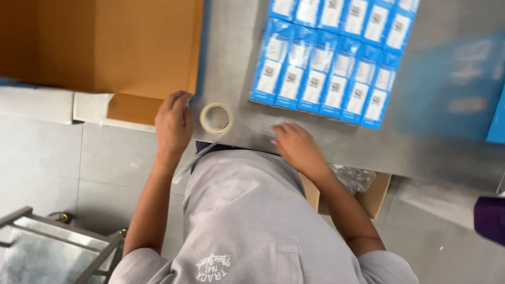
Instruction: Applying QR code labels to milk cartons and then packing them into a cardboard box.
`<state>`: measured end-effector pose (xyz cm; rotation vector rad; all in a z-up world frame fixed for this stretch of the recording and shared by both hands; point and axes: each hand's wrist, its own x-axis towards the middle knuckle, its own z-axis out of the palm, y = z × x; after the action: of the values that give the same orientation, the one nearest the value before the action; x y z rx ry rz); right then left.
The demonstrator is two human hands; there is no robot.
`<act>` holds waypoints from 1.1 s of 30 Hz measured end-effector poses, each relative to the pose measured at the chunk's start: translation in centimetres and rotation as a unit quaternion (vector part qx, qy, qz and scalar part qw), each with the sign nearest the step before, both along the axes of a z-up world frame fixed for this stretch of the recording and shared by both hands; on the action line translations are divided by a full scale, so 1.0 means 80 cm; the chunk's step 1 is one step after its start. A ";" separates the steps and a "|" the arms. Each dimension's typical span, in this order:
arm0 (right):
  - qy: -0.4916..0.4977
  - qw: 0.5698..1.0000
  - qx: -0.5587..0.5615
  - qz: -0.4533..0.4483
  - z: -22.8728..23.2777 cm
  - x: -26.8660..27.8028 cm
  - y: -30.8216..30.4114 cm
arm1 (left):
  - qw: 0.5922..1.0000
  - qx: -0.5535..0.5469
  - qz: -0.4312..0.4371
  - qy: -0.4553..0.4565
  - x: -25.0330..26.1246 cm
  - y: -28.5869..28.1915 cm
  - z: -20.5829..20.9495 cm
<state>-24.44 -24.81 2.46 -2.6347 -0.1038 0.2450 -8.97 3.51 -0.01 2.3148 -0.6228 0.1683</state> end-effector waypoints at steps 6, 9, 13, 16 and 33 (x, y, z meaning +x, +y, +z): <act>-0.170 0.964 0.014 0.206 -0.058 0.093 0.104 | 0.998 -0.035 0.037 0.034 -0.026 0.053 -0.011; -0.145 0.946 -0.125 0.262 -0.083 0.111 0.126 | 0.996 -0.054 0.060 0.038 -0.032 0.069 -0.007; -0.021 0.972 -0.058 0.229 -0.095 0.120 0.144 | 0.996 -0.062 0.065 0.030 -0.028 0.084 0.000; -0.068 0.983 -0.072 0.155 -0.119 0.114 0.145 | 0.995 -0.085 0.045 0.041 -0.017 0.086 0.005; 0.010 0.656 -0.108 -0.747 -0.114 -0.303 -0.197 | 0.987 -0.072 -0.142 0.018 0.037 0.023 0.004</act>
<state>-48.64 -40.57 -6.67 -2.0039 2.0638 -0.3198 -6.04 5.38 0.30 2.0599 -0.8836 0.0376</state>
